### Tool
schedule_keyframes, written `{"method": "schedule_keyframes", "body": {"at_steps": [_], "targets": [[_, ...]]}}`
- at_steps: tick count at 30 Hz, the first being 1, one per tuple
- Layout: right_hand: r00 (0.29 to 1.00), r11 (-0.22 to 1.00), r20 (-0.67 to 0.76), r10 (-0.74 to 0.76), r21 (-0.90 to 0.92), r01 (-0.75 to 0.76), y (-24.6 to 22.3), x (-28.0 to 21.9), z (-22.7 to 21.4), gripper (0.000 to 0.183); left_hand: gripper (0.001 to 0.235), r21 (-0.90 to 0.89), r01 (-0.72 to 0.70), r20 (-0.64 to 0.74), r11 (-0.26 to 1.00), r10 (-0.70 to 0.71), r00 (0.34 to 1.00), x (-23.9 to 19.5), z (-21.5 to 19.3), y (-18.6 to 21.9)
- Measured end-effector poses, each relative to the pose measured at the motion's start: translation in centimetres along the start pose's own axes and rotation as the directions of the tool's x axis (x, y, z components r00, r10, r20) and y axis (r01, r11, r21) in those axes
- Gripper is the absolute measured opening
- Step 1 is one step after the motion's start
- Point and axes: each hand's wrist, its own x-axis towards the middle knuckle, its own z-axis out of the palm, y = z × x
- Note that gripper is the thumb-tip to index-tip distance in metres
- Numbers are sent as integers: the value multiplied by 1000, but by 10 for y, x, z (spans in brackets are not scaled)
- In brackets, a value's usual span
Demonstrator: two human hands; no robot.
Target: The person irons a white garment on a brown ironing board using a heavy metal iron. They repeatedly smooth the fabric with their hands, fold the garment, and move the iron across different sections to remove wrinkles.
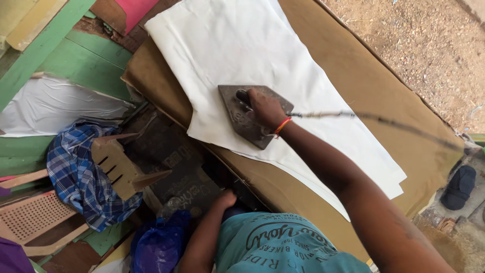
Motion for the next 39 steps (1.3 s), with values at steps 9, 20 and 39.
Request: {"method": "schedule_keyframes", "body": {"at_steps": [9, 20, 39], "targets": [[988, 981, -38, -149, -134, 143, 12, -16, 12, 21, 52, -8, 173, 10, 985, -173, 985, -37, -45, -5], [940, 865, -104, -325, -435, 251, 82, -173, -3, 9, 54, -27, 49, -38, 998, -50, 998, -45, 16, -19], [880, 886, -475, -25, -418, -200, 110, -214, -7, 9, 51, 137, -293, 5, 946, 295, 955, 26, 9, 13]]}}
